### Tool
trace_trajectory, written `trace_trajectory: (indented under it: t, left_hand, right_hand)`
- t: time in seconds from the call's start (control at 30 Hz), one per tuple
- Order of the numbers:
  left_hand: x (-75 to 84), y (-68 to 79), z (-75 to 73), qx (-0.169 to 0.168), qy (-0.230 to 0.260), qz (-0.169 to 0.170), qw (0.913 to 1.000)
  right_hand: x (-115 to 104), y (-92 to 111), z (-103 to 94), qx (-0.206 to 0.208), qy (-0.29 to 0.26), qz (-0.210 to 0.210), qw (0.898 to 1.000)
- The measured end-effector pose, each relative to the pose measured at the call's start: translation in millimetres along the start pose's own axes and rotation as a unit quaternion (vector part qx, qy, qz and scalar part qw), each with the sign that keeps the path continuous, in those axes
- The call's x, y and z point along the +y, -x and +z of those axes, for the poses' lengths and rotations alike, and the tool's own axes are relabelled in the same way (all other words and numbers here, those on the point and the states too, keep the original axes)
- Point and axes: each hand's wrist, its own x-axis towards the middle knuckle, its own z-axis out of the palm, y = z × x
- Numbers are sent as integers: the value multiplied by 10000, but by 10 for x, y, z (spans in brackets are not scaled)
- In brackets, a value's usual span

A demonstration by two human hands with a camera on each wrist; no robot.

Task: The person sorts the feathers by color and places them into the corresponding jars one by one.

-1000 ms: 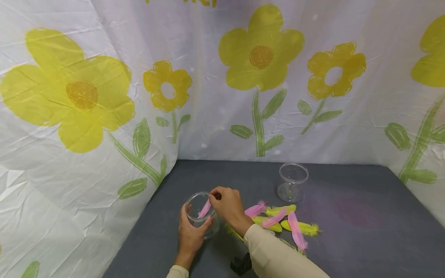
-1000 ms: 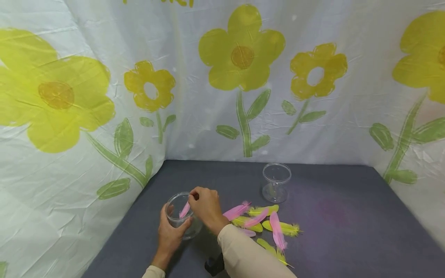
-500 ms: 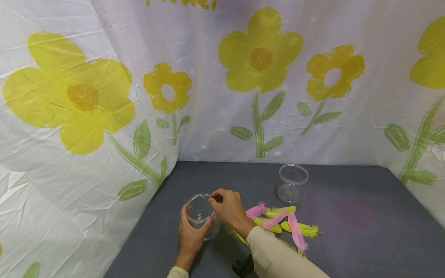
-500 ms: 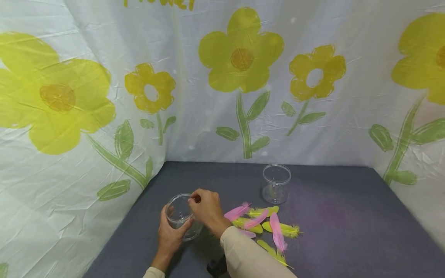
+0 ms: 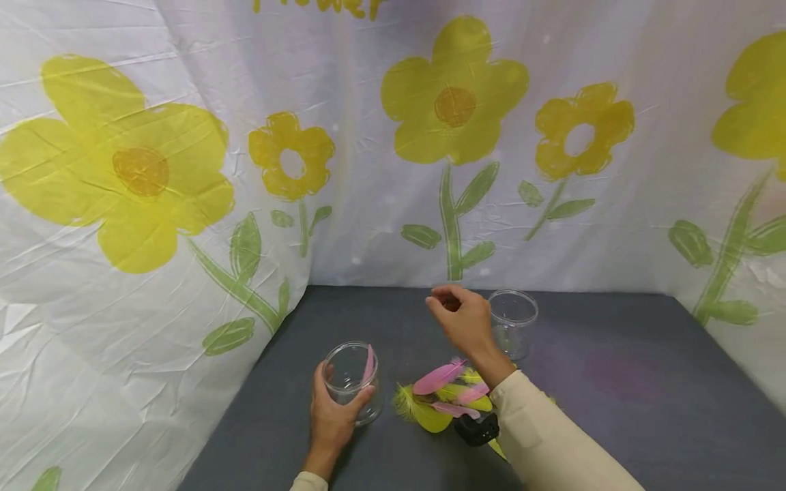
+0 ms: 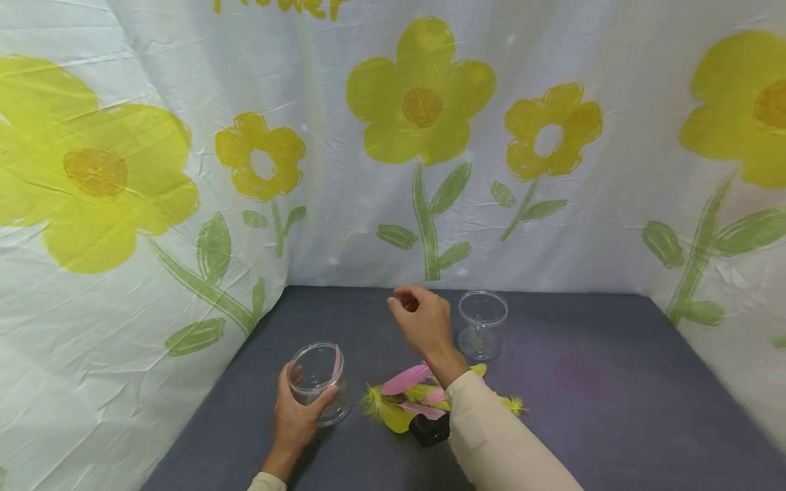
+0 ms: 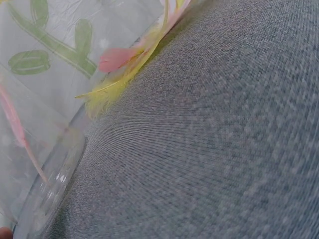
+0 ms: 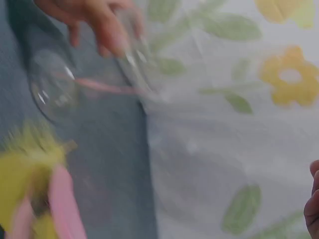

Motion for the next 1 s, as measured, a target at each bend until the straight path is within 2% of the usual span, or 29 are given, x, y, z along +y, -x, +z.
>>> trace_trajectory:
  t: [0.2,0.33,0.47,0.7,1.0]
  left_hand:
    - [-5,-1,-11,-55,-16,-14,10000]
    - [-19,-1,-9,-45,-44,9,10000]
    - [-25,-5,-4,-73,-64,-4,10000]
    - [-13,-17,1,-88,-47,31,9999]
    - [-21,-9,-2,-46,-87,26,9999]
  right_hand:
    - [233,-105,-381,630,217,208,9976]
    - [487,-27,-542,687,418,696,9943]
    - [757,140,-613,480,640,1203,9895]
    - [1115,419,-613,-204,1106,1960,9741]
    - [1298,555,-594,-994,1409,2191,9604]
